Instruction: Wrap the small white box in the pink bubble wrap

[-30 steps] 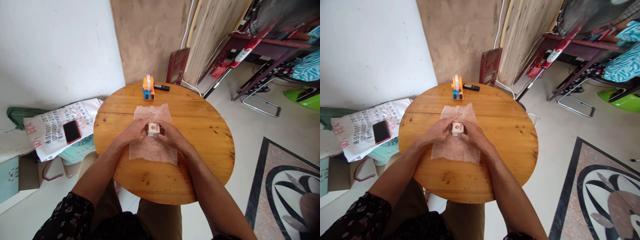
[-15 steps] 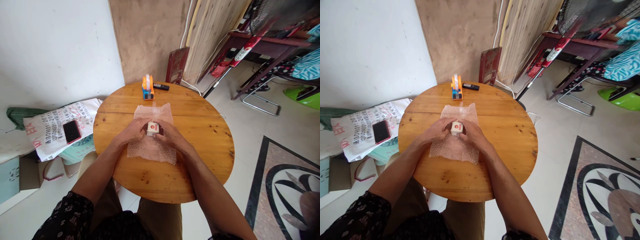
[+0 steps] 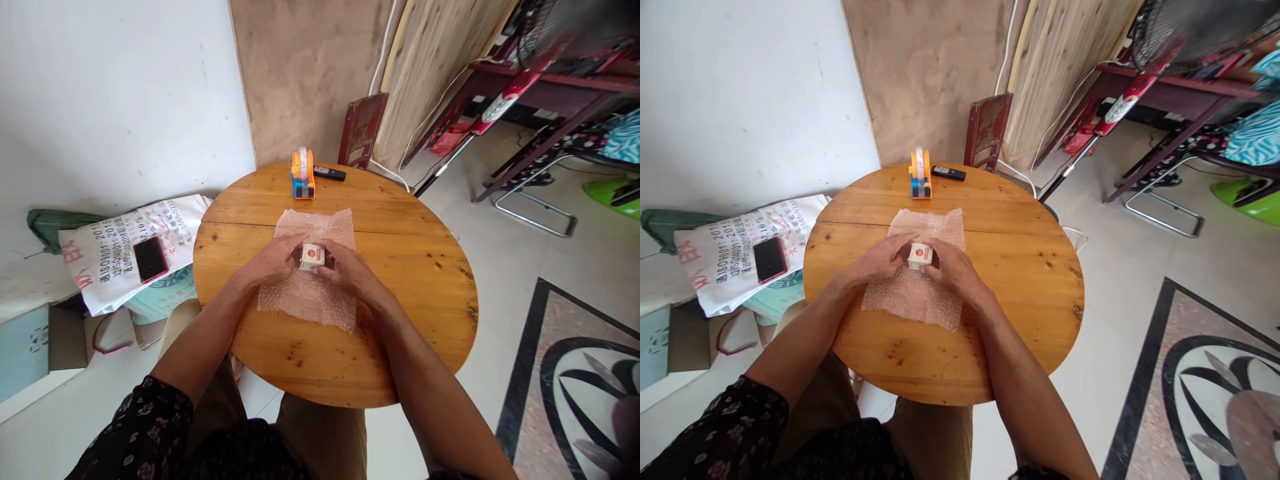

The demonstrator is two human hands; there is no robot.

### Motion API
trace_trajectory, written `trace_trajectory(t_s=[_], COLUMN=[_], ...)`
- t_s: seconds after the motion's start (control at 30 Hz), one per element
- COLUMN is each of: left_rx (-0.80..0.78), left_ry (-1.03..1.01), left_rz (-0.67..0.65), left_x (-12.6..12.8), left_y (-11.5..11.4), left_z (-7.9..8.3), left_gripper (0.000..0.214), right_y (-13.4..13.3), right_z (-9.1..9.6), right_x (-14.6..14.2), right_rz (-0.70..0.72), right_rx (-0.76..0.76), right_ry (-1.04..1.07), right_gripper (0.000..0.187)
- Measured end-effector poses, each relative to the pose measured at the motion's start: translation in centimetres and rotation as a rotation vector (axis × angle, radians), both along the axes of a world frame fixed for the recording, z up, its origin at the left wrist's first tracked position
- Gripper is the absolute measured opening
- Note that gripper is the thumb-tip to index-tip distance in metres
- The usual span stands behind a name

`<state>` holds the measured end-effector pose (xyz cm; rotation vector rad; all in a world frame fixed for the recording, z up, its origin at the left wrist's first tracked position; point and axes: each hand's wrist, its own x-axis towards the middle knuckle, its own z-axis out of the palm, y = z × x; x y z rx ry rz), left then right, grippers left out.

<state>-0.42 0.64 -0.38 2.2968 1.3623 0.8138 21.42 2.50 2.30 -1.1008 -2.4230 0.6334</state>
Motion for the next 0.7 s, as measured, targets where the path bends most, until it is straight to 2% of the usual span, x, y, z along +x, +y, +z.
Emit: trace_trajectory(t_s=[0.2, 0.43, 0.7], left_rx=[0.003, 0.008, 0.019], left_ry=[-0.003, 0.037, 0.039], left_rz=[0.004, 0.0, 0.022], left_x=[0.05, -0.03, -0.08], left_y=[0.0, 0.06, 0.08], left_z=[0.02, -0.03, -0.41], left_gripper=[0.069, 0.068, 0.068], right_y=[0.08, 0.28, 0.18], right_z=[0.01, 0.2, 0.42], right_x=[-0.02, 0.14, 0.03], right_rz=[-0.026, 0.013, 0.024], right_rx=[-0.002, -0.091, -0.057], right_ry=[-0.016, 0.02, 0.009], right_gripper=[0.057, 0.052, 0.046])
